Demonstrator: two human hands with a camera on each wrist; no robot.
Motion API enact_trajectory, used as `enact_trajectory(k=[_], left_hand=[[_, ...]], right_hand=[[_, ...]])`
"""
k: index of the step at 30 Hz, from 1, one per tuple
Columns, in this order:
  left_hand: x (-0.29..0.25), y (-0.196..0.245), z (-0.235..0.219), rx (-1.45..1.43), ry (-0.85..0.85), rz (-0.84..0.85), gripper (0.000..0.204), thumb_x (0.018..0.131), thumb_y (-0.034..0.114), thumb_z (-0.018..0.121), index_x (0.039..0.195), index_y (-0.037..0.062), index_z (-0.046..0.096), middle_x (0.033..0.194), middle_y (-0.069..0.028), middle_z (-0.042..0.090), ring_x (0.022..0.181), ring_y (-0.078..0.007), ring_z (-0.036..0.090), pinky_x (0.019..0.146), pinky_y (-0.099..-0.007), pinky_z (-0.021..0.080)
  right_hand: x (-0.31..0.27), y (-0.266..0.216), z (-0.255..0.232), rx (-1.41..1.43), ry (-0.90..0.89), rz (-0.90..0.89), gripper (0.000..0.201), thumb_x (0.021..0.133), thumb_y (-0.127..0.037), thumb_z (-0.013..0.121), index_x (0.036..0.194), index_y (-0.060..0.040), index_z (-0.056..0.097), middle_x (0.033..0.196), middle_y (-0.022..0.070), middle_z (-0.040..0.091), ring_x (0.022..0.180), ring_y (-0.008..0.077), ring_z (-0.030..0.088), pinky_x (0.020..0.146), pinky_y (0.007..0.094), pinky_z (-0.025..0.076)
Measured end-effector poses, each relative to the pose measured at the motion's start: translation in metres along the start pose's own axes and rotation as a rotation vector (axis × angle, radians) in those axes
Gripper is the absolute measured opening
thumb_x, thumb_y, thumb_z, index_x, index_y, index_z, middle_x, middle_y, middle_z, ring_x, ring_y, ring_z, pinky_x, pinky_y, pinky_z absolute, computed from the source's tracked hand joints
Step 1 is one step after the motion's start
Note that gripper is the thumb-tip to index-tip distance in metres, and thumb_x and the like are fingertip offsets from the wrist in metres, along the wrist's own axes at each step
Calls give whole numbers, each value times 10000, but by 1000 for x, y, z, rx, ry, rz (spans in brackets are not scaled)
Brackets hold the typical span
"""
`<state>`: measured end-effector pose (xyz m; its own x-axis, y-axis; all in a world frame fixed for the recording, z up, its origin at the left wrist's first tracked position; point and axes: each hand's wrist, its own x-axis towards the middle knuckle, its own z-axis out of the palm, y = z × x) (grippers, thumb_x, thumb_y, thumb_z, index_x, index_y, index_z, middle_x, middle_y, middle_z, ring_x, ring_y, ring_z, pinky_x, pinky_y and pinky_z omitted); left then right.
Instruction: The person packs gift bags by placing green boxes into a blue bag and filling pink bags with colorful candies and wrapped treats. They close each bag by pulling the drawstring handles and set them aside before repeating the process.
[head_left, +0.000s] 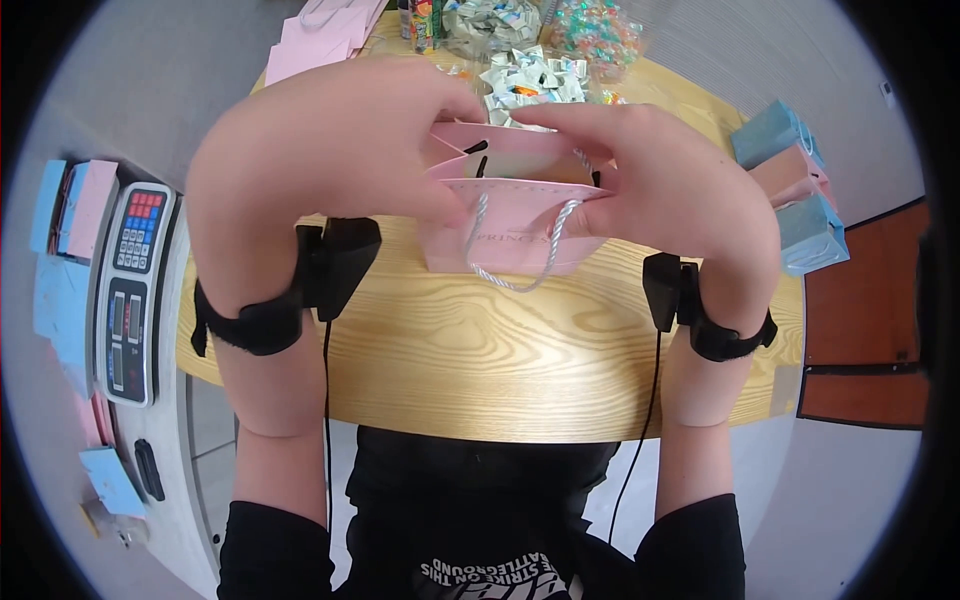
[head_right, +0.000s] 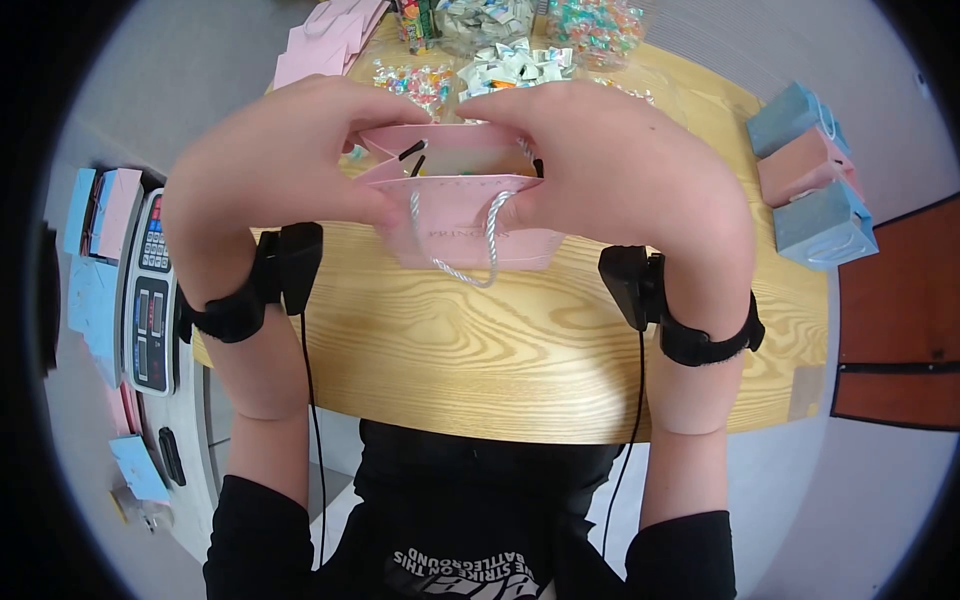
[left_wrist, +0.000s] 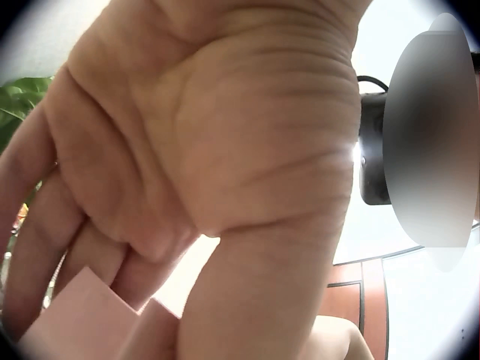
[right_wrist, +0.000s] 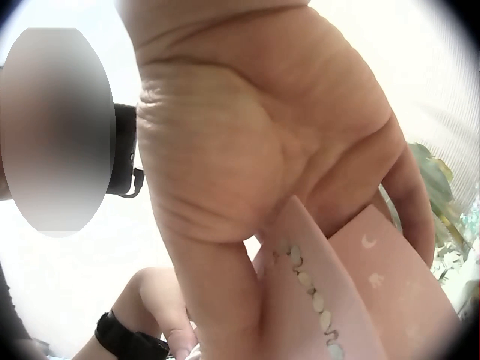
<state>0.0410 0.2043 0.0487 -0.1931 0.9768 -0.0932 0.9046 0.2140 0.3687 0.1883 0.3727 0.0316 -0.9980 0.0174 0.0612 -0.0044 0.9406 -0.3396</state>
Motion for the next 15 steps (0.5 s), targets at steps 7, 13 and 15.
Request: enact_trajectory(k=[7,13,15], left_hand=[[10,-8,18,21,120,-31,345,661,262,679,837,-32,638,580,-126,539,520,-201,519,497,-306,407],[11,-2,16,41,63,-72,279,679,217,653,773,-40,598,556,-102,515,498,-170,482,486,-306,390],[10,-13,21,12,130,28,270,683,210,652,770,-38,593,548,-100,505,491,-168,474,482,-306,387]], right_hand=[[4,1,3,-2,-9,63,526,629,-152,709,1138,-84,594,893,156,650,795,307,619,710,362,493],[0,-2,0,-130,-74,252,301,634,-216,707,863,-22,691,745,144,649,713,293,629,656,363,495],[-7,1,-2,-117,28,217,300,629,-205,703,861,-15,687,731,155,640,700,300,625,647,358,493]])
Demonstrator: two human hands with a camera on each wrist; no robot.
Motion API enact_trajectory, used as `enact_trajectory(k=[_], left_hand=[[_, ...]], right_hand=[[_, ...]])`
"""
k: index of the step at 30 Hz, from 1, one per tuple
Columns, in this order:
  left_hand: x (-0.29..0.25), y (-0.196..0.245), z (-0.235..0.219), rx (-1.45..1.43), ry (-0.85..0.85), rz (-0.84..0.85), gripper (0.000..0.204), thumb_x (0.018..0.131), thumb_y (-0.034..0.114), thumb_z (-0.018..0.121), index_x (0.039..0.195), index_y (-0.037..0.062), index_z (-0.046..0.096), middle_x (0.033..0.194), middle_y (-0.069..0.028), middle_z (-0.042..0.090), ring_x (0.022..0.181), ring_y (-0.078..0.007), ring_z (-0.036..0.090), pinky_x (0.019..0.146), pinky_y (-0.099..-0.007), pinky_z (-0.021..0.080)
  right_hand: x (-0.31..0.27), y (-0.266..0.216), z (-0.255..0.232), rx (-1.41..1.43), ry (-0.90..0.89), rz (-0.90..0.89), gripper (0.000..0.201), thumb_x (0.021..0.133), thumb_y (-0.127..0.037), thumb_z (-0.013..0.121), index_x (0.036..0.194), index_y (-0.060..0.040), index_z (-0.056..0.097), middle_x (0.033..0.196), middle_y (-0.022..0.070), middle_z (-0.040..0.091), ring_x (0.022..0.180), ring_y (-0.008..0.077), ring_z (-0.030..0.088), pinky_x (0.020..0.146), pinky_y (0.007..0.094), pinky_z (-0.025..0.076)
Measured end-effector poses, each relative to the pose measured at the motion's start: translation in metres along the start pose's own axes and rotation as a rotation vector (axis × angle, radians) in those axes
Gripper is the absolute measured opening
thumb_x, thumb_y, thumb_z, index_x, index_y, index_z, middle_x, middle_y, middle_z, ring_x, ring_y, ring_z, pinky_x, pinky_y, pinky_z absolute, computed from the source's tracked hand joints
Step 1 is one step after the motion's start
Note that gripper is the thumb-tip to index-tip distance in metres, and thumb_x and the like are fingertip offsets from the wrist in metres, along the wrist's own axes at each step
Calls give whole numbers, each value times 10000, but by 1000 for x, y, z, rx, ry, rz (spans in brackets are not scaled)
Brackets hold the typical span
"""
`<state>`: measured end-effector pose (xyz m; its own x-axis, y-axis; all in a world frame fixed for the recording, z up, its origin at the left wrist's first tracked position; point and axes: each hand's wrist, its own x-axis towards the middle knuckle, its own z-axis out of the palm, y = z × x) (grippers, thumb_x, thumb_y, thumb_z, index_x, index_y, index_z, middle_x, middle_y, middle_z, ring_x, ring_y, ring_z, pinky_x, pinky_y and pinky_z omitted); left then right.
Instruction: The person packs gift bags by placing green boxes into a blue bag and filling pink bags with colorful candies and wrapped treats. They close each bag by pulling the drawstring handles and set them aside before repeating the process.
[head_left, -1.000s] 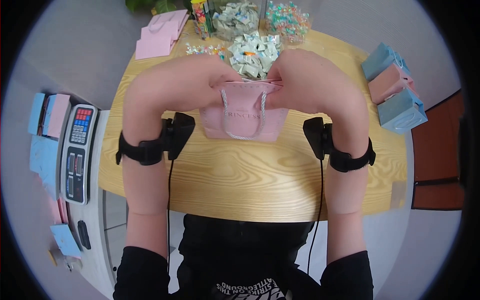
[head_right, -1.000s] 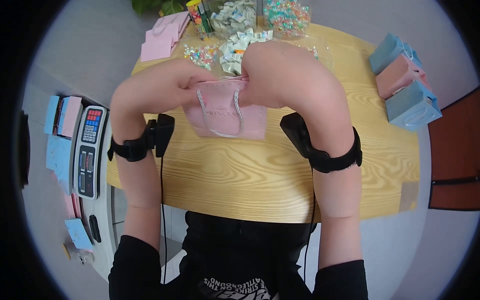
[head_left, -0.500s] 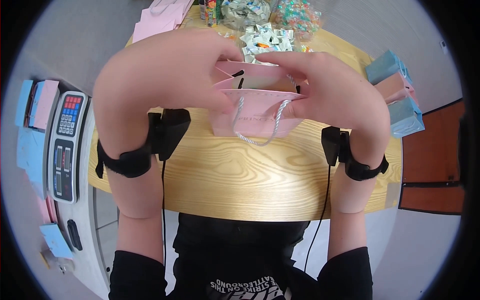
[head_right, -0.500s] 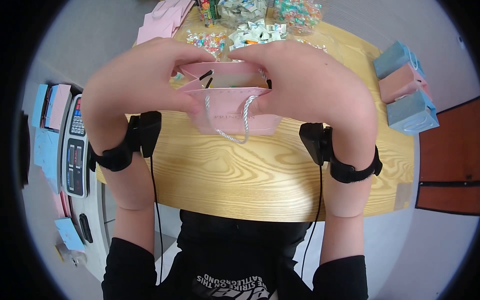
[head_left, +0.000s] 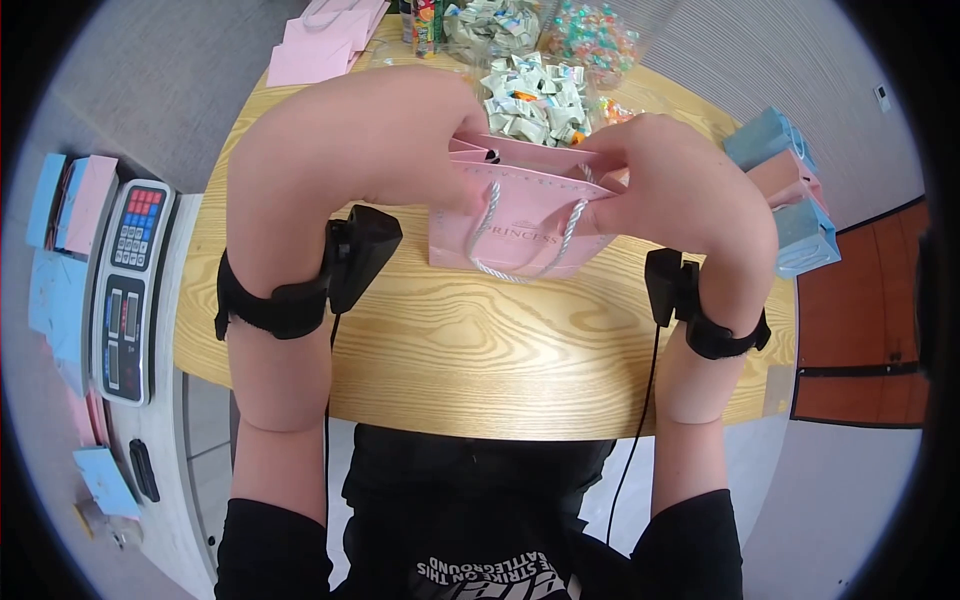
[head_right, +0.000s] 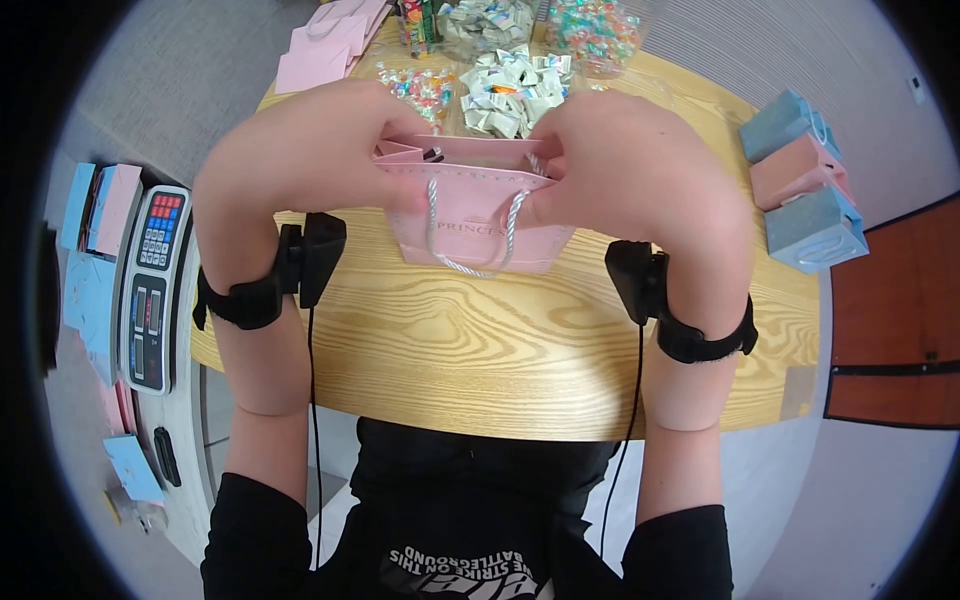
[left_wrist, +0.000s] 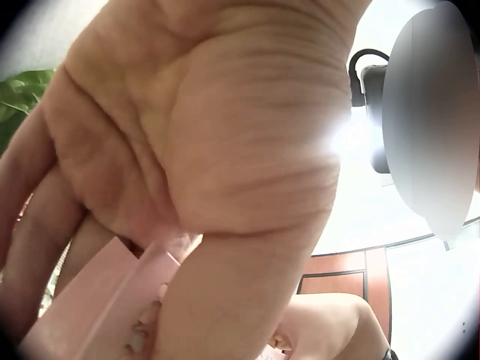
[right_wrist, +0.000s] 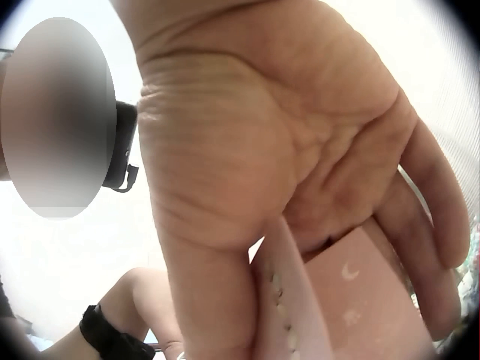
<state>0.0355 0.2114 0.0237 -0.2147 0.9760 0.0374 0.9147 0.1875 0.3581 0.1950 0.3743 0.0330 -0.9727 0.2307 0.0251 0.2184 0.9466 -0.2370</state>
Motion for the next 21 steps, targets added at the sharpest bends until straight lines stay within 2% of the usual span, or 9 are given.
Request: enact_trajectory(k=[1,4,8,10,13,16,17,19,21], left_hand=[[-1,-1,0,-35,70,93,261,687,203,652,766,-37,588,541,-98,496,484,-167,465,479,-306,383],[-3,5,-4,-46,20,16,246,689,188,648,793,-29,596,547,-92,492,491,-157,462,485,-298,383],[2,8,-4,11,11,-21,247,685,179,646,808,-30,598,555,-97,499,509,-157,475,499,-291,389],[4,14,-7,-12,-145,-91,254,687,171,643,822,-38,592,577,-103,512,518,-165,466,503,-292,386],[9,7,3,-57,-148,8,264,698,178,644,841,-38,589,611,-114,530,522,-164,466,504,-297,388],[12,12,-3,-2,-153,34,288,709,200,670,860,-34,596,652,-120,554,554,-147,489,519,-287,397],[12,13,-5,-2,-153,34,288,709,200,670,860,-34,596,652,-120,554,554,-147,489,519,-287,397],[13,14,-10,-9,-116,174,303,710,190,705,888,-30,599,673,-92,572,607,-113,515,564,-259,434],[14,12,-8,-89,-80,178,294,711,163,710,904,-28,597,693,-69,577,632,-101,520,596,-243,447]], right_hand=[[0,0,-2,-1,0,1,300,629,-205,703,861,-15,687,731,155,640,700,300,625,647,358,493],[3,0,-7,-17,-98,108,276,643,-190,684,857,-16,686,714,160,630,681,308,616,633,358,491],[6,-4,-2,-2,-66,-91,230,671,-169,653,847,-25,685,700,167,620,656,309,603,609,353,484],[8,-5,2,62,-66,-144,219,678,-163,643,845,-27,681,707,170,618,649,310,598,602,352,482],[11,-5,6,138,-18,-245,215,680,-160,659,854,-34,666,712,161,619,627,280,595,598,347,479],[14,-3,5,337,35,-278,222,698,-187,687,860,-40,654,695,121,623,629,236,596,602,336,479],[14,-2,3,470,36,-214,243,706,-205,699,880,-43,653,674,99,617,637,221,596,606,332,481],[12,-3,-4,603,37,-148,265,713,-223,711,900,-46,651,653,77,611,645,206,596,610,328,484],[9,-8,-15,814,-17,-86,120,806,-88,667,829,-10,578,722,18,614,682,81,599,583,213,465]])
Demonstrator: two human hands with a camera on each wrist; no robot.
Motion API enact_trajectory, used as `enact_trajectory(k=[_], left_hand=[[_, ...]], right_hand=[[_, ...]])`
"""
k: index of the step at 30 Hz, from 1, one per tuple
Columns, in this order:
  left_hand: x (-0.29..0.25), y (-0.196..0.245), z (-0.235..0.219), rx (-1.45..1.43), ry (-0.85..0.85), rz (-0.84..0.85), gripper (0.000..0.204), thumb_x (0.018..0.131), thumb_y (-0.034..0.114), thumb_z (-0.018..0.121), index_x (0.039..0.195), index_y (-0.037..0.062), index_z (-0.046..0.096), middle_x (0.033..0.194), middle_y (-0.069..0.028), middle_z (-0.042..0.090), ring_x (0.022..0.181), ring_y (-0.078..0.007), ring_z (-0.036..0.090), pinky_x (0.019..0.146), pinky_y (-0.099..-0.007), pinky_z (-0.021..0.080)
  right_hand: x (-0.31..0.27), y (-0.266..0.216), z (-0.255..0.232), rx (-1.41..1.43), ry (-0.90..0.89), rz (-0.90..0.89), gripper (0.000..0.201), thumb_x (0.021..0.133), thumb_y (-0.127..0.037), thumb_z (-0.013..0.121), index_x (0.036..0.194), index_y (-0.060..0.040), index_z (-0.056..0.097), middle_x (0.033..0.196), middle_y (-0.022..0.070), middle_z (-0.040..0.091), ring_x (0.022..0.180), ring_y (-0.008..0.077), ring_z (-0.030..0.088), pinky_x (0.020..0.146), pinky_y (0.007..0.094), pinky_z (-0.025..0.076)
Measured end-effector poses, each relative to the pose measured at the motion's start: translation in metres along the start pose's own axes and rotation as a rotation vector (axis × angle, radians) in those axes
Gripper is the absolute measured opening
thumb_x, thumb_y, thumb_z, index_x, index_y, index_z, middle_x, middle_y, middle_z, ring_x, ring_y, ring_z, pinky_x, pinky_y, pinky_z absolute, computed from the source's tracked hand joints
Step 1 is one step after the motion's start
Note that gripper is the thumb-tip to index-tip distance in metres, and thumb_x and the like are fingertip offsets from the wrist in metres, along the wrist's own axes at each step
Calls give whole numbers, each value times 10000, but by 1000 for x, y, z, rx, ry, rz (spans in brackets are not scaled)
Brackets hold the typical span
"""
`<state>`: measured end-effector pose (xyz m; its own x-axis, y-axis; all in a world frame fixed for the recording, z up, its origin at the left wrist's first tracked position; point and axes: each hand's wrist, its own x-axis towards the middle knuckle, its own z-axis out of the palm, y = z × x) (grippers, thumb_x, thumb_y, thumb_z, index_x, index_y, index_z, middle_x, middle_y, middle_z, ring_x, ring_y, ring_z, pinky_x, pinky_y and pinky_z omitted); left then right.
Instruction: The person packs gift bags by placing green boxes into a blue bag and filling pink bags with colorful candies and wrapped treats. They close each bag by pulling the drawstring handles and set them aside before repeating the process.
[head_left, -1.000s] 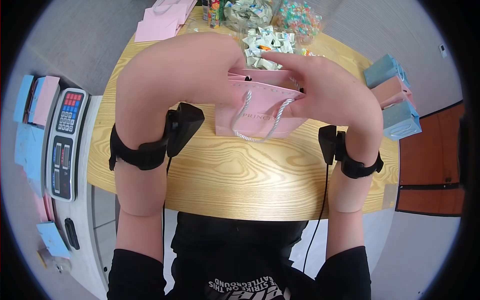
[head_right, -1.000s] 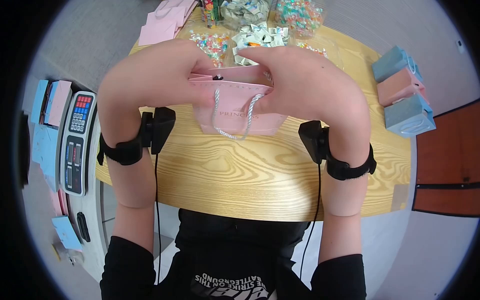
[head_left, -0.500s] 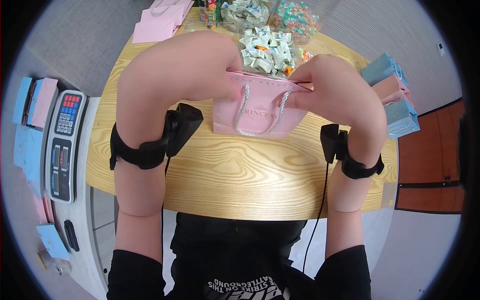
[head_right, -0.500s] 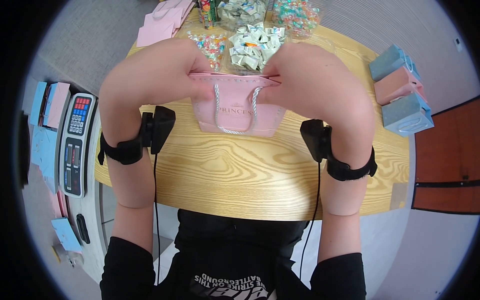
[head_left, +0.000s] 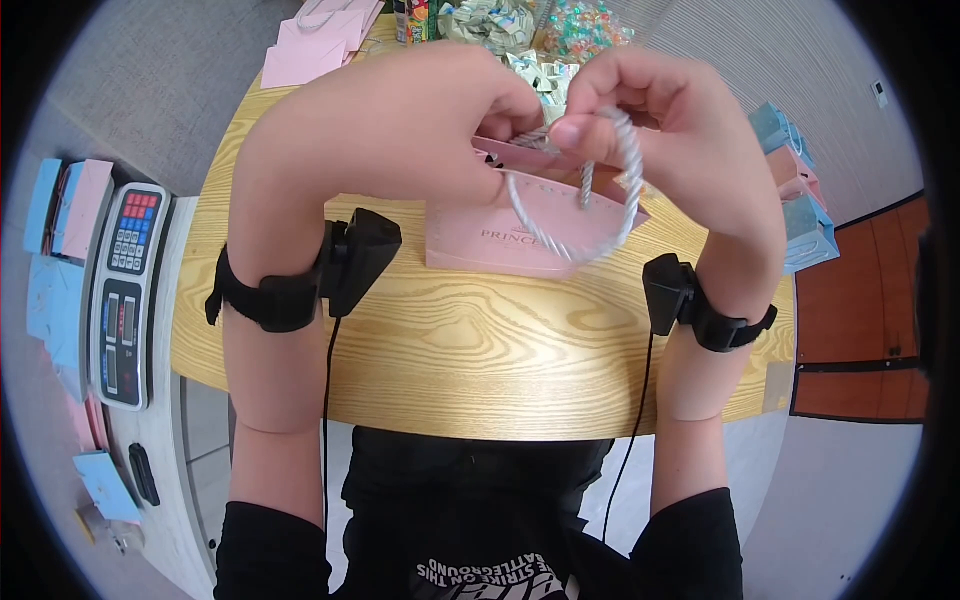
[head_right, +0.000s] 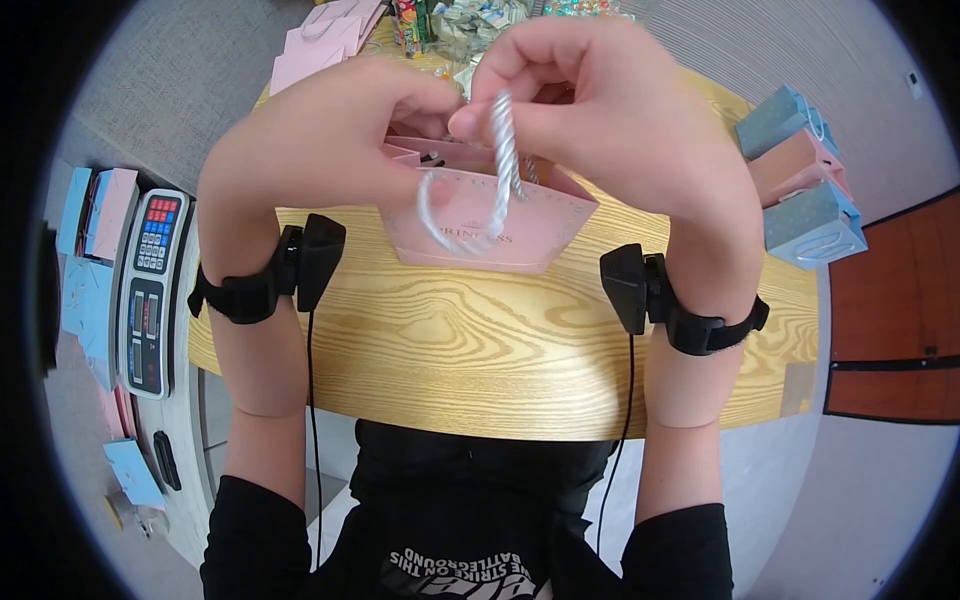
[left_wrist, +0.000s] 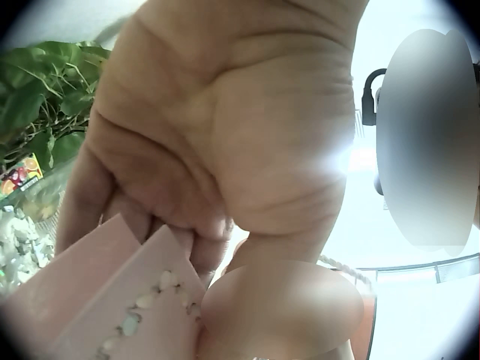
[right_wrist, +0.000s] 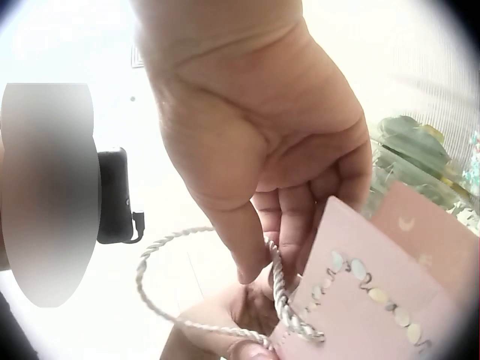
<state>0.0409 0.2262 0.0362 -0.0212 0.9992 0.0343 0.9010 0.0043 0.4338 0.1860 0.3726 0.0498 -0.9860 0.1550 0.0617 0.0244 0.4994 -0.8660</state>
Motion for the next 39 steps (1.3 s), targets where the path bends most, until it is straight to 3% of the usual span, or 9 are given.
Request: enact_trajectory(k=[2,4,13,17,19,22,30,36,39], left_hand=[[0,-2,2,-77,41,10,290,712,136,715,919,-26,595,712,-46,582,658,-90,525,627,-227,460],[1,-4,2,-154,33,24,287,722,90,700,963,-10,582,758,-15,586,695,-70,539,677,-209,477],[2,7,-10,-411,154,-12,428,711,109,729,1080,0,545,897,-34,618,839,-108,596,767,-244,479],[1,19,-19,-665,201,54,396,776,2,633,1145,-15,493,920,-111,635,805,-155,630,631,-210,497],[0,29,-14,-574,486,183,124,791,-30,612,904,-9,566,813,-35,614,744,-43,585,604,-130,446],[1,39,-10,-495,686,200,199,771,-57,613,959,-21,557,819,-45,621,743,-63,596,605,-154,461],[-6,43,-1,-440,640,201,345,747,77,686,1051,2,543,896,-56,621,792,-125,602,698,-229,472],[4,32,18,-18,497,399,639,669,200,761,1222,2,507,1078,-138,622,900,-258,633,794,-332,494],[17,45,35,-68,338,243,522,703,206,725,1155,3,560,1004,-156,640,844,-258,644,750,-331,502]], right_hand=[[1,2,-7,-18,-3,35,185,786,-128,701,875,-9,592,789,19,621,722,86,594,597,234,477],[3,12,-7,-325,34,-370,256,781,-166,706,964,-18,605,873,26,622,801,99,596,616,269,491],[2,15,4,-323,35,5,248,792,-134,596,1012,-28,638,791,94,609,687,117,602,651,233,488],[4,11,-1,-368,77,-90,250,845,-142,634,1068,-28,621,829,17,644,745,70,583,633,222,477],[4,14,-3,-136,162,-206,215,864,-114,608,1048,-4,628,833,10,642,758,68,583,657,211,466],[-6,4,-9,-98,220,-269,204,868,-114,604,1023,14,634,822,21,643,755,66,580,672,199,450],[-30,-11,-13,-60,632,-324,194,877,-88,576,1041,-13,647,816,21,636,677,34,516,594,154,386],[-55,-17,-37,-108,601,-242,190,887,-87,557,1039,-22,650,824,8,628,645,29,486,569,146,356],[-73,-13,-55,-166,627,-193,199,885,-73,545,1051,-29,645,808,3,621,625,24,468,558,151,352]])
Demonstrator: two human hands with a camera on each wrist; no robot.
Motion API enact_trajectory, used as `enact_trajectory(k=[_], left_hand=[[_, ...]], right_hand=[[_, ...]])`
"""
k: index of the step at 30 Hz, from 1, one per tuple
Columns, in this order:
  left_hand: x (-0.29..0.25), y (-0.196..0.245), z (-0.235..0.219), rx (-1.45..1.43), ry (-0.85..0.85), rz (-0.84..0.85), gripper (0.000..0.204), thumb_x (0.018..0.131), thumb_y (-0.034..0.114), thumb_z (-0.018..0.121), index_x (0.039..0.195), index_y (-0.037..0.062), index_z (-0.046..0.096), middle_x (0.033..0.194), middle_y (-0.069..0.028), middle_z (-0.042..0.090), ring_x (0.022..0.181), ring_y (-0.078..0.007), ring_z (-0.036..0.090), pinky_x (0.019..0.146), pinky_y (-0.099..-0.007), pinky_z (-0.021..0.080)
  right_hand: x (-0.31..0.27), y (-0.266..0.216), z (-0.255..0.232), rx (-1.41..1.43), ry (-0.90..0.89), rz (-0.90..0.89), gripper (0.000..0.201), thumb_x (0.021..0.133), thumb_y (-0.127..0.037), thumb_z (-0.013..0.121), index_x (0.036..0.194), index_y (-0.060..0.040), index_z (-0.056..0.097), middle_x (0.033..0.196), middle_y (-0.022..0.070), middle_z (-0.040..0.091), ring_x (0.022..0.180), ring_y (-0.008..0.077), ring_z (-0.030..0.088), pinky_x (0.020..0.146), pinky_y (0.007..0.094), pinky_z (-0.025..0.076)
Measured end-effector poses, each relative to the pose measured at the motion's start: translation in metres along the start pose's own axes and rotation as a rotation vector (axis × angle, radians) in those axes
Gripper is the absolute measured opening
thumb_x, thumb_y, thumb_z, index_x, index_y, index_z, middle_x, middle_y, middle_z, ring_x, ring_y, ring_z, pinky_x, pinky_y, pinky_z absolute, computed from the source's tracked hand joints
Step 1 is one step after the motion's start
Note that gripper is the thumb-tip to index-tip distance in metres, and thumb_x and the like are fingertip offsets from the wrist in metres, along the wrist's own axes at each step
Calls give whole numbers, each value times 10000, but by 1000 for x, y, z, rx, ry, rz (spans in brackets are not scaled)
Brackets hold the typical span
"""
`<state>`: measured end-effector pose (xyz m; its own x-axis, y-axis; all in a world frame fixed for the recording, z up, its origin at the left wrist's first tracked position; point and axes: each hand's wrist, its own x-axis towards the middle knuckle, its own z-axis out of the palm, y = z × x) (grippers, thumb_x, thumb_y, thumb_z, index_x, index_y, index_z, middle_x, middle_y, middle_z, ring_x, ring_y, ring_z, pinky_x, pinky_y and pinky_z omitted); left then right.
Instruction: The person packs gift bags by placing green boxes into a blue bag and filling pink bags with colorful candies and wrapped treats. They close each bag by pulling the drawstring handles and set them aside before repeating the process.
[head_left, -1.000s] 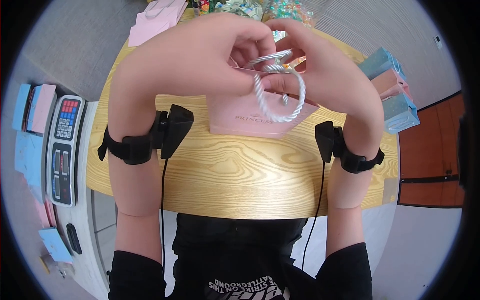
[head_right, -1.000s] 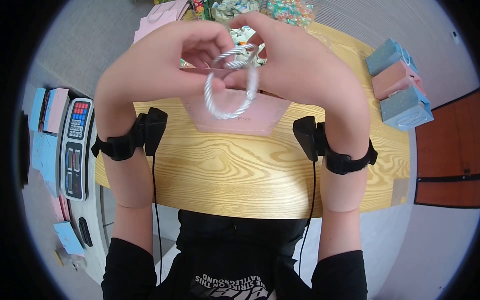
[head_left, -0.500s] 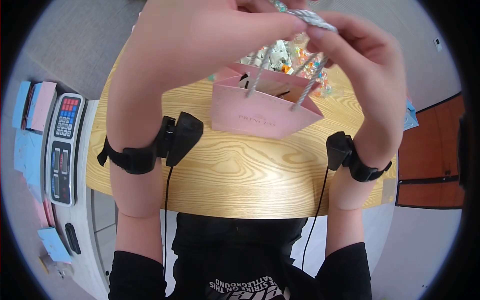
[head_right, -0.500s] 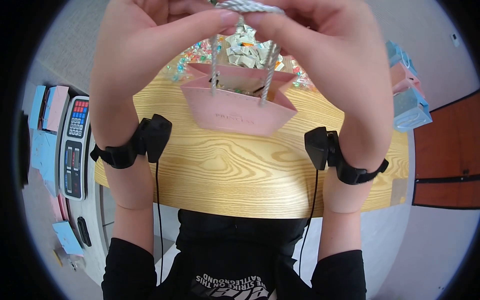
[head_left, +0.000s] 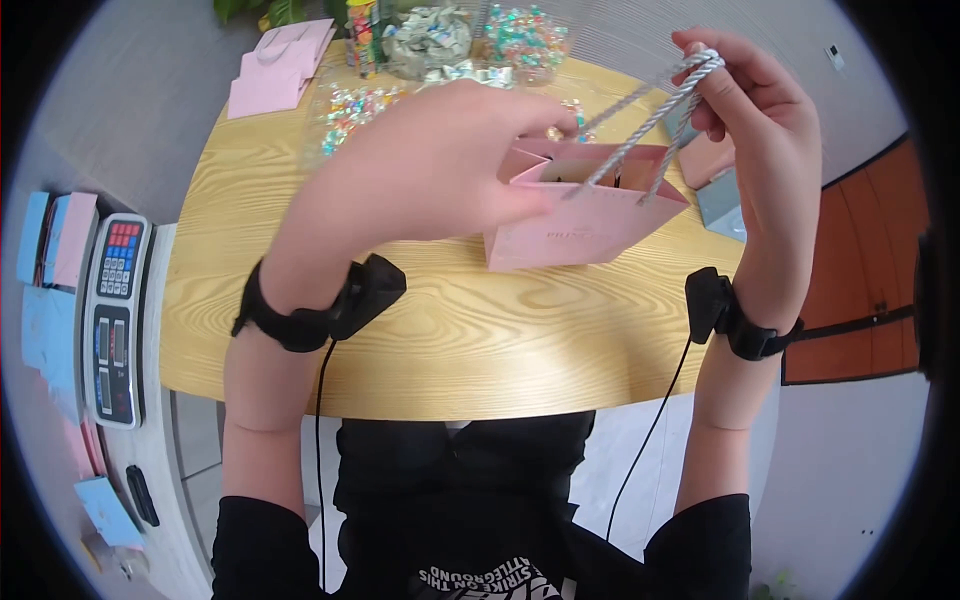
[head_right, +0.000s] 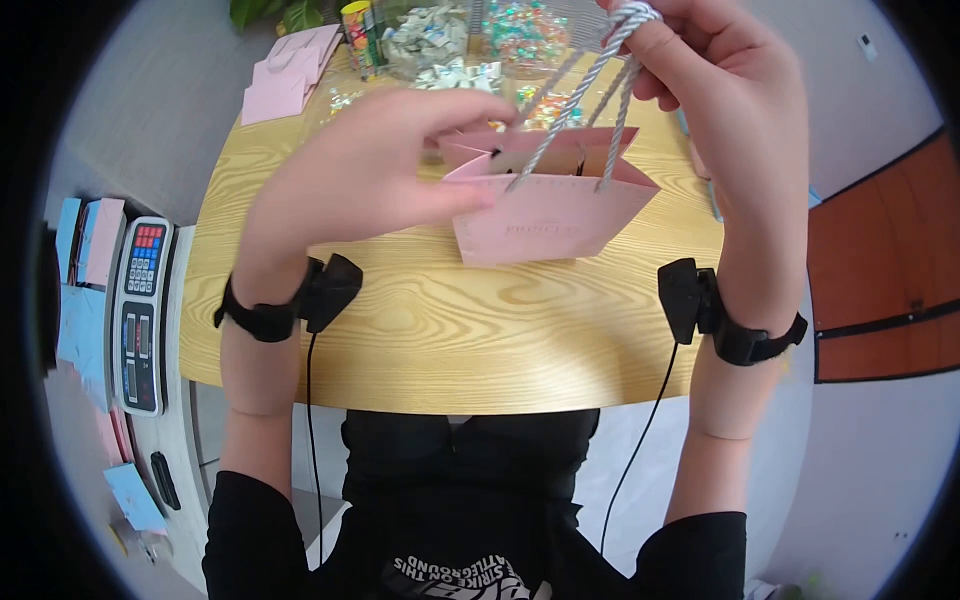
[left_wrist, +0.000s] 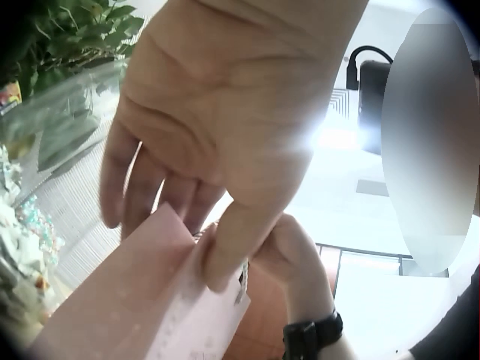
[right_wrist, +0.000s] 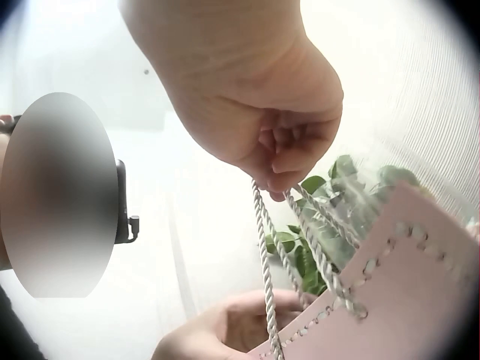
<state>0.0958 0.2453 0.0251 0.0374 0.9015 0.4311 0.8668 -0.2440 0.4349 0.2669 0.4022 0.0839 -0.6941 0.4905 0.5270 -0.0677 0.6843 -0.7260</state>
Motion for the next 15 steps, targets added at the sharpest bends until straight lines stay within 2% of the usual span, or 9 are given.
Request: enact_trajectory(k=[2,3,5,9,13,15], left_hand=[[15,10,21,-146,60,-107,366,738,179,670,1062,15,621,898,-162,655,813,-250,650,710,-323,498],[23,15,33,-153,60,-91,366,738,179,670,1062,15,621,898,-162,655,813,-250,650,710,-323,498],[43,23,55,-126,115,-85,248,753,143,625,966,21,663,822,-157,660,775,-251,652,677,-325,494],[90,43,89,-115,155,72,238,748,135,613,953,29,668,825,-157,660,765,-272,645,675,-340,496],[140,75,119,-216,101,116,236,741,126,606,948,32,669,811,-157,657,748,-295,632,679,-365,493],[162,90,134,-247,80,121,233,740,127,606,945,36,671,806,-157,656,741,-297,630,676,-369,491]], right_hand=[[-2,4,-22,-59,31,23,212,880,-59,535,1063,-35,641,795,0,615,612,23,457,553,154,351],[-5,5,-34,-114,13,76,241,869,-34,516,1079,-43,635,795,-1,609,601,24,451,550,159,351],[-10,5,-53,-185,-6,136,274,858,-10,497,1095,-50,629,795,-3,602,589,26,444,548,164,352],[-27,6,-95,-200,68,171,356,829,25,430,1117,-59,621,778,-9,567,576,34,446,552,177,363],[-39,20,-153,-346,111,151,377,829,9,408,1126,-77,622,767,-2,564,598,36,465,545,184,372],[-42,24,-177,-416,146,201,363,829,-12,425,1122,-86,627,764,-3,573,643,36,502,573,180,412]])
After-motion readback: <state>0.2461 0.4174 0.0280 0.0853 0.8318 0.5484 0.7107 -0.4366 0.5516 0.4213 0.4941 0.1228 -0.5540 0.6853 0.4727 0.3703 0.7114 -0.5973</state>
